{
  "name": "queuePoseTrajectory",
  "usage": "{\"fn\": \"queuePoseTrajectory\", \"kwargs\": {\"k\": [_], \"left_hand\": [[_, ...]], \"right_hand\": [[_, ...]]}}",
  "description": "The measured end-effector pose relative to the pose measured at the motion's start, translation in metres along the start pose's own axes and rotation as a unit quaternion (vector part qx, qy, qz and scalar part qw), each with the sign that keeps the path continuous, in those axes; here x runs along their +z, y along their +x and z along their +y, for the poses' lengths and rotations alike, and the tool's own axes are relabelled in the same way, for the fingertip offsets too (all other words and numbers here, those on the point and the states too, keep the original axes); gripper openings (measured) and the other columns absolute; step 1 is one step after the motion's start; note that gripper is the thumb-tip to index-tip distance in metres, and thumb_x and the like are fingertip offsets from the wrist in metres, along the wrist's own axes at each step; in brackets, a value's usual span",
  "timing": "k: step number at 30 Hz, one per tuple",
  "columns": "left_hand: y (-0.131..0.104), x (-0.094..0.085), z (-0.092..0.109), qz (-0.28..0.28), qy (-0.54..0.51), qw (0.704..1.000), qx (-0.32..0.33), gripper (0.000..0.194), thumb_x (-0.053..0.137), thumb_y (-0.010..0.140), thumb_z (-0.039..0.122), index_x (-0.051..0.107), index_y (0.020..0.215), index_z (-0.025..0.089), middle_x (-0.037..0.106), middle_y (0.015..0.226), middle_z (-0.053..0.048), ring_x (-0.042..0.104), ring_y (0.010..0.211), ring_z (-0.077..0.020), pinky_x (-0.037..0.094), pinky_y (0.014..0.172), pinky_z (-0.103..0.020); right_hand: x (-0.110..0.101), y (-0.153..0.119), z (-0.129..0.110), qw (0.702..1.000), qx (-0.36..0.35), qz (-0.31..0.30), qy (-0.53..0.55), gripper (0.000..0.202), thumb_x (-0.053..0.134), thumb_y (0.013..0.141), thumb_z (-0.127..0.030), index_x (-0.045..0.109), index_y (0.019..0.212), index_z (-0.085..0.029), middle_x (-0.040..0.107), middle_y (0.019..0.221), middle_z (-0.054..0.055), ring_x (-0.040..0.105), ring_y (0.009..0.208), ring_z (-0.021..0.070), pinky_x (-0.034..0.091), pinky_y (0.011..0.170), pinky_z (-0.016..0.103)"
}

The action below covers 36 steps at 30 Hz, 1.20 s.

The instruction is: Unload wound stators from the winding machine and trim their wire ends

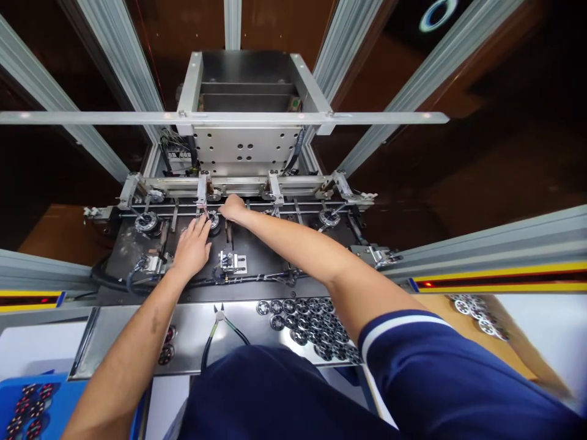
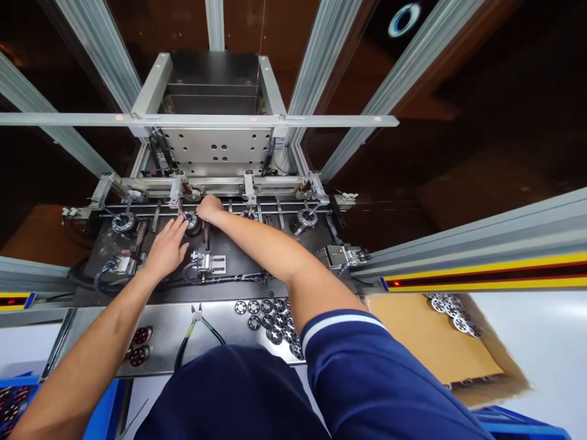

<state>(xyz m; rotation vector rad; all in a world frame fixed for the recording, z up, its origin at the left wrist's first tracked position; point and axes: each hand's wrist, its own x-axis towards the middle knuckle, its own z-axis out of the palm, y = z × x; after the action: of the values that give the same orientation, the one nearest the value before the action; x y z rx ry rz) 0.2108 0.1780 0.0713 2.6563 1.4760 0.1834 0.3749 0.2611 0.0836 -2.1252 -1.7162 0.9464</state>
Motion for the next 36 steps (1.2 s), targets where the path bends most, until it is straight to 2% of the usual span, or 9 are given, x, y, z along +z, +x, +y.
{"fn": "queuePoseTrajectory", "kwargs": {"k": [7, 12, 16, 18, 20, 24, 27, 31, 36], "left_hand": [[0.001, -0.003, 0.002, -0.026, 0.012, 1.000, 0.003, 0.061, 0.049, 0.087, 0.013, 0.041, 0.147, 0.009, 0.035, 0.160, -0.017, 0.037, 0.145, -0.0365, 0.039, 0.113, -0.052], [0.004, -0.006, 0.001, -0.039, 0.026, 0.999, 0.012, 0.066, 0.051, 0.082, 0.010, 0.041, 0.147, 0.011, 0.035, 0.160, -0.016, 0.041, 0.143, -0.0364, 0.041, 0.112, -0.052], [0.003, -0.016, -0.006, -0.043, 0.017, 0.999, 0.027, 0.066, 0.055, 0.082, 0.013, 0.043, 0.146, 0.011, 0.037, 0.159, -0.017, 0.042, 0.142, -0.0371, 0.044, 0.111, -0.051], [-0.003, -0.025, -0.007, -0.027, 0.001, 0.999, 0.033, 0.066, 0.054, 0.084, 0.018, 0.040, 0.147, 0.007, 0.034, 0.160, -0.019, 0.041, 0.143, -0.0367, 0.042, 0.113, -0.049], [-0.009, -0.036, -0.002, 0.006, -0.017, 0.999, 0.033, 0.063, 0.050, 0.089, 0.023, 0.037, 0.148, 0.004, 0.035, 0.159, -0.022, 0.040, 0.144, -0.0349, 0.039, 0.116, -0.047], [-0.007, -0.061, 0.034, 0.062, -0.037, 0.996, 0.051, 0.052, 0.043, 0.095, 0.033, 0.048, 0.141, 0.010, 0.045, 0.154, -0.017, 0.043, 0.142, -0.0297, 0.035, 0.119, -0.047], [0.012, -0.064, 0.077, 0.056, -0.031, 0.994, 0.089, 0.048, 0.045, 0.094, 0.032, 0.055, 0.136, 0.011, 0.049, 0.153, -0.014, 0.044, 0.142, -0.0279, 0.035, 0.120, -0.044], [0.038, -0.037, 0.123, 0.030, -0.007, 0.995, 0.093, 0.048, 0.048, 0.090, 0.020, 0.055, 0.135, 0.008, 0.053, 0.148, -0.017, 0.045, 0.140, -0.0335, 0.041, 0.114, -0.050], [0.052, 0.004, 0.143, 0.014, 0.007, 0.997, 0.070, 0.050, 0.049, 0.087, 0.014, 0.052, 0.136, 0.006, 0.049, 0.151, -0.021, 0.043, 0.141, -0.0353, 0.042, 0.113, -0.049]], "right_hand": [[0.002, -0.003, 0.005, 0.997, -0.036, -0.036, 0.050, 0.026, 0.062, 0.096, -0.036, 0.064, 0.110, -0.013, 0.068, 0.103, 0.005, 0.067, 0.084, 0.0163, 0.059, 0.072, 0.033], [-0.010, -0.020, -0.008, 0.996, -0.065, -0.031, 0.057, 0.024, 0.064, 0.095, -0.035, 0.065, 0.102, -0.013, 0.069, 0.097, 0.004, 0.067, 0.080, 0.0150, 0.058, 0.072, 0.032], [-0.045, -0.073, -0.002, 0.990, -0.129, 0.008, 0.051, 0.027, 0.079, 0.080, -0.036, 0.071, 0.088, -0.012, 0.072, 0.088, 0.003, 0.067, 0.084, 0.0162, 0.051, 0.078, 0.027], [-0.072, -0.107, 0.022, 0.986, -0.158, 0.026, 0.046, 0.024, 0.080, 0.077, -0.036, 0.073, 0.082, -0.014, 0.072, 0.082, 0.000, 0.066, 0.083, 0.0145, 0.047, 0.079, 0.024], [-0.100, -0.135, 0.058, 0.987, -0.149, 0.052, 0.034, 0.022, 0.073, 0.084, -0.035, 0.073, 0.078, -0.014, 0.072, 0.076, -0.001, 0.066, 0.078, 0.0129, 0.045, 0.076, 0.022], [-0.136, -0.145, 0.123, 0.990, -0.054, 0.129, -0.007, 0.027, 0.056, 0.096, -0.027, 0.073, 0.088, -0.008, 0.074, 0.085, 0.008, 0.068, 0.086, 0.0184, 0.046, 0.076, 0.026], [-0.127, -0.122, 0.137, 0.994, -0.028, 0.099, -0.028, 0.028, 0.063, 0.093, -0.035, 0.072, 0.087, -0.010, 0.074, 0.088, 0.007, 0.069, 0.088, 0.0197, 0.050, 0.080, 0.030], [-0.097, -0.093, 0.129, 0.998, -0.015, 0.030, -0.045, 0.028, 0.064, 0.094, -0.040, 0.066, 0.104, -0.013, 0.070, 0.105, 0.006, 0.068, 0.093, 0.0193, 0.056, 0.085, 0.040], [-0.090, -0.080, 0.137, 0.999, 0.001, -0.019, -0.051, 0.028, 0.062, 0.095, -0.034, 0.063, 0.116, -0.015, 0.066, 0.115, 0.008, 0.067, 0.098, 0.0203, 0.058, 0.084, 0.040]]}}
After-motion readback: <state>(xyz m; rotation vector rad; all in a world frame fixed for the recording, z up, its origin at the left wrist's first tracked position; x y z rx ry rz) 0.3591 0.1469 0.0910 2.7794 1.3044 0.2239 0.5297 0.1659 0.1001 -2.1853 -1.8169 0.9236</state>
